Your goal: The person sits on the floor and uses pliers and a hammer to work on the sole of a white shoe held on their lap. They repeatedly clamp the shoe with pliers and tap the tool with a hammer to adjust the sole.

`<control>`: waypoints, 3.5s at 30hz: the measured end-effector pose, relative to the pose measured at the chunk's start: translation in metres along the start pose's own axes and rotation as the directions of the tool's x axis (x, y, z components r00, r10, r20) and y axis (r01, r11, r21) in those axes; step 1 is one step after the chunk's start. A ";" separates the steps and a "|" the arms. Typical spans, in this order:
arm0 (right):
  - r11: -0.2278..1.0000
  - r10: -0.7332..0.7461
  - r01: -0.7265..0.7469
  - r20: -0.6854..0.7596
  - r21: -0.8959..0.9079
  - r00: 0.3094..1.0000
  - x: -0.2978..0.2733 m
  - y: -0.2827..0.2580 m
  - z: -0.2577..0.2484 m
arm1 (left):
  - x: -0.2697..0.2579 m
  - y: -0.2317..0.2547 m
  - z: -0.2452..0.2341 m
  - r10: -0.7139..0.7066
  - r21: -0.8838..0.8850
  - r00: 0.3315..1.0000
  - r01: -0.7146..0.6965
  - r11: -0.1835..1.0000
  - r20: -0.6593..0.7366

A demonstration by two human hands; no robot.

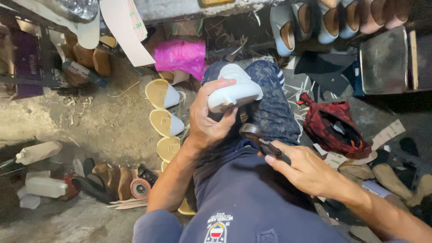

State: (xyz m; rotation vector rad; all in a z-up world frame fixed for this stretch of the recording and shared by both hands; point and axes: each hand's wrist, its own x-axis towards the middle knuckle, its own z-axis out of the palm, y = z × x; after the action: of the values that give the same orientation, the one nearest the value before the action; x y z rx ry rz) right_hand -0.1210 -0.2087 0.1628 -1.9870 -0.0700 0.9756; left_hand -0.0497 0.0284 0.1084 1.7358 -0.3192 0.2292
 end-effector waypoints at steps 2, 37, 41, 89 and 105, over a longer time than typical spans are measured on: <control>0.970 -0.227 0.217 -0.090 -0.111 0.970 -0.003 0.004 0.001 | 0.001 0.008 0.010 0.063 -0.008 0.997 -0.064 0.998 -0.039; 0.832 -0.526 0.404 -0.309 -0.379 0.793 0.035 0.049 0.023 | 0.000 -0.010 0.004 0.115 -0.017 0.960 -0.114 0.993 0.257; 0.848 -0.515 0.431 -0.286 -0.309 0.808 0.031 0.062 0.024 | -0.011 -0.009 0.009 0.142 -0.082 0.957 -0.125 0.989 0.254; 0.784 -0.528 0.340 -0.269 -0.520 0.806 0.008 0.080 0.033 | -0.024 -0.022 0.008 0.244 -0.125 0.927 -0.217 0.968 0.285; 0.789 -0.495 0.330 -0.219 -0.518 0.841 0.008 0.050 0.010 | -0.015 -0.012 0.009 0.276 -0.060 0.937 -0.270 0.961 0.216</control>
State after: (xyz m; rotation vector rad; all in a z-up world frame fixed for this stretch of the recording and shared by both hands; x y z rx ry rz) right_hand -0.1373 -0.2288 0.1179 -2.4060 -0.5787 0.3174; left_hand -0.0603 0.0227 0.0909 1.6877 -0.7276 0.2300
